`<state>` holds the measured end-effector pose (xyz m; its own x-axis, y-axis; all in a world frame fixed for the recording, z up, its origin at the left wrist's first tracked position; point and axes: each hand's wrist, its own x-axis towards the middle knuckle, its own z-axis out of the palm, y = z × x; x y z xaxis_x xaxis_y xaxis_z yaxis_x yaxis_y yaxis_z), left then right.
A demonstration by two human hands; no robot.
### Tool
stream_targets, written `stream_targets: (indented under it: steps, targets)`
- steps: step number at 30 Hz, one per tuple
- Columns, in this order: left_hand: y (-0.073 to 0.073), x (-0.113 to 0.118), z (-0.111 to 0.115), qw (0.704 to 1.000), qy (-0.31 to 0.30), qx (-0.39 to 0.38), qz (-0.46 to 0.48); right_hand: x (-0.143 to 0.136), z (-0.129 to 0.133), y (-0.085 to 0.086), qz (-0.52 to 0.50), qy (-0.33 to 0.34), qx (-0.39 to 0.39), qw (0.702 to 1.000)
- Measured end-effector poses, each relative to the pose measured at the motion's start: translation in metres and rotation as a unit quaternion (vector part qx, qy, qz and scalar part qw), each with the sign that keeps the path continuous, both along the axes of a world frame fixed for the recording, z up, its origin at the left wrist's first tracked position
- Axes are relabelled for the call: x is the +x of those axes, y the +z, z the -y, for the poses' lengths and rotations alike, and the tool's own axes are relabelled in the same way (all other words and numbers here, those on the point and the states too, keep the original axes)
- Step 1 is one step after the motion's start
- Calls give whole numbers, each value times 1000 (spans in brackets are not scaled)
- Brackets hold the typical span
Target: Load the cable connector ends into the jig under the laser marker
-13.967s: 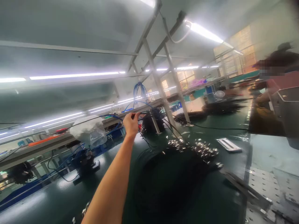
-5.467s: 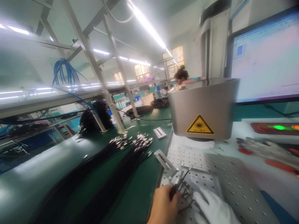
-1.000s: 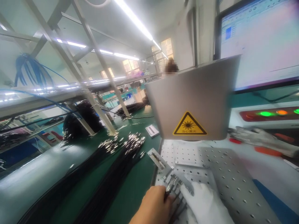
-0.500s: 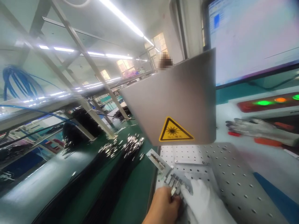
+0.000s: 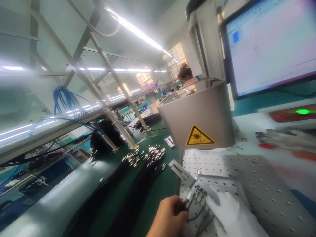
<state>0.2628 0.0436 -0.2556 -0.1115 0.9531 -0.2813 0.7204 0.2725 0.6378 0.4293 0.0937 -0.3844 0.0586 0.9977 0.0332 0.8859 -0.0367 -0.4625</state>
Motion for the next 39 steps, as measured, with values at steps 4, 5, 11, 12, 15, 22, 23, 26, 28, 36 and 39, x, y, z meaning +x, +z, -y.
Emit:
stream_targets:
  steps: [4,5,11,12,15,22,23,26,28,36,39]
  targets:
    - [2,11,-2,997,26,56,37,-2,0,-4,-17,9,0,1000]
    - [4,15,-4,997,30,57,42,-2,0,-3,-19,11,-1,1000]
    - [4,31,-8,995,-3,60,-79,1,6,16,-17,5,-12,1000]
    - [0,30,-8,994,-3,56,-96,1,7,20,-16,1,-13,1000]
    - [-9,28,-8,987,-1,44,-153,1,9,27,-22,-14,-20,999]
    - [-11,35,-8,968,-23,-3,-250,-2,6,14,-27,-15,-31,999]
    - [-10,37,-8,967,-22,-9,-255,-2,6,11,-24,-14,-25,999]
    - [-9,40,-8,965,-25,-24,-259,-1,4,7,14,18,7,1000]
    - [-9,40,-9,966,-28,-26,-256,-1,3,9,46,35,15,998]
    - [-7,39,-12,984,-24,-31,-174,-4,-2,24,26,16,-22,999]
    - [-1,44,-17,988,-29,-56,-140,-4,-1,26,27,17,-29,999]
